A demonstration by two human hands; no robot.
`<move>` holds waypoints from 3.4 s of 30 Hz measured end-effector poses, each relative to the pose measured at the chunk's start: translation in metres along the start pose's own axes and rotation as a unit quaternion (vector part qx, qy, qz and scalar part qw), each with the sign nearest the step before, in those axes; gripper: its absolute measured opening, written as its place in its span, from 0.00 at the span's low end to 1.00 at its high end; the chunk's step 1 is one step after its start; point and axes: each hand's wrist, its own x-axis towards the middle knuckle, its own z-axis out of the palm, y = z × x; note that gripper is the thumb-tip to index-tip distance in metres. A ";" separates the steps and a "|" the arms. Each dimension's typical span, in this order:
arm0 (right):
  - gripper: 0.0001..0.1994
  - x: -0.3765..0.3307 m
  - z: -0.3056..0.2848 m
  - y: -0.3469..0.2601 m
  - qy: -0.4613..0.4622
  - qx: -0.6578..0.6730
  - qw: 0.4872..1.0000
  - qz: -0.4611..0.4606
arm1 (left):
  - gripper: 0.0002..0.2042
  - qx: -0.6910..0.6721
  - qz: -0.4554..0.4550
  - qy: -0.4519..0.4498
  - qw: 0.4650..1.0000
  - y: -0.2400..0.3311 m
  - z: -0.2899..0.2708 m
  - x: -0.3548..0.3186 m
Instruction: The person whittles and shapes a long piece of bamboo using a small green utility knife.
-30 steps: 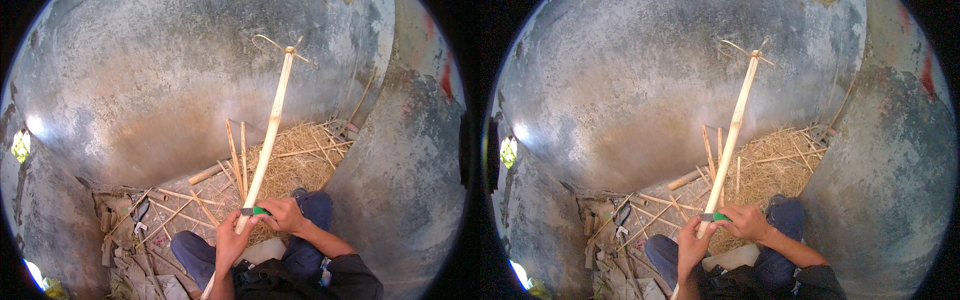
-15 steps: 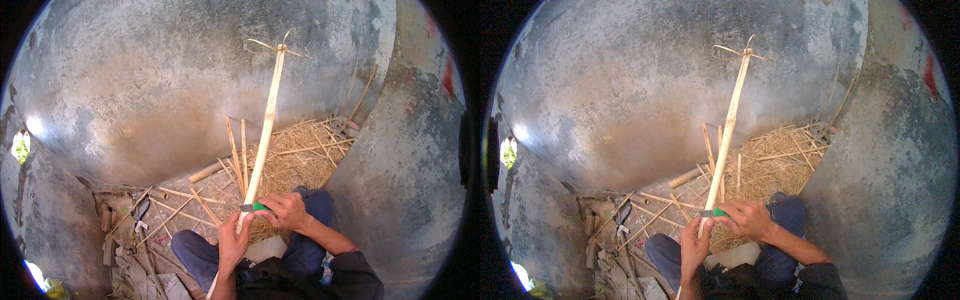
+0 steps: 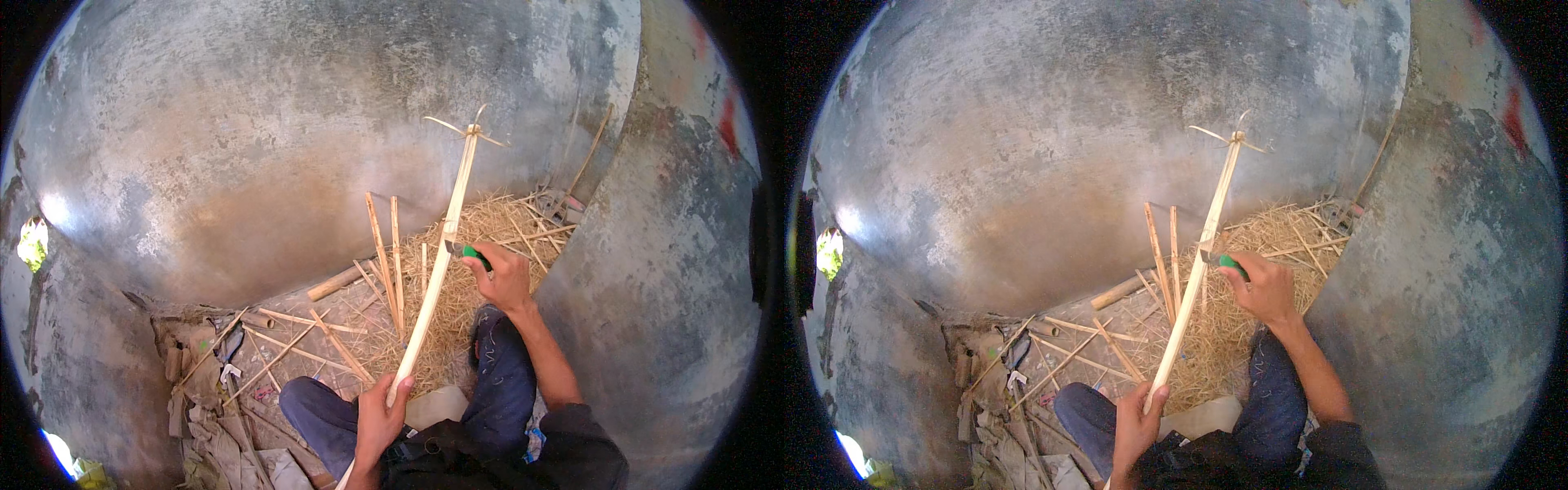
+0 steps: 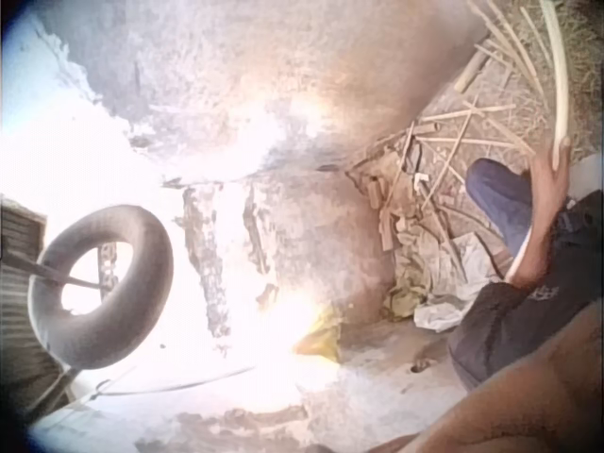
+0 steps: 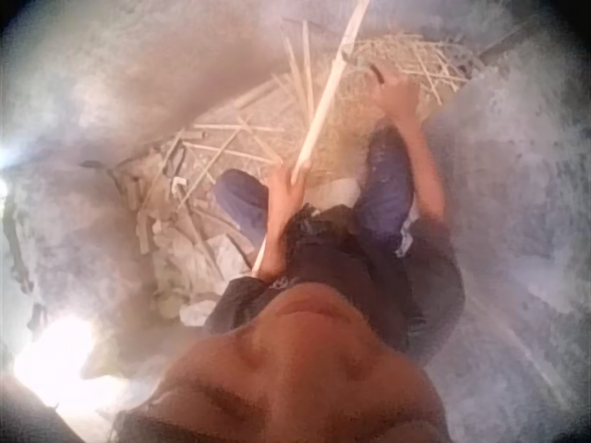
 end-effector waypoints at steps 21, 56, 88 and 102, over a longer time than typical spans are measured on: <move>0.13 -0.026 -0.026 -0.001 0.051 0.420 0.842 0.334 | 0.14 -0.181 -0.062 -0.087 0.978 -0.028 -0.021 -0.004; 0.08 -0.004 -0.011 -0.022 -0.100 0.226 0.949 0.196 | 0.13 -0.045 0.020 -0.045 0.998 -0.030 -0.020 -0.007; 0.25 -0.024 0.010 -0.067 -0.227 0.475 0.802 0.283 | 0.16 -0.109 0.040 -0.110 0.987 -0.009 -0.004 0.022; 0.19 -0.031 -0.012 -0.058 -0.175 0.360 0.898 0.181 | 0.15 -0.110 0.029 -0.045 0.992 -0.002 -0.006 0.017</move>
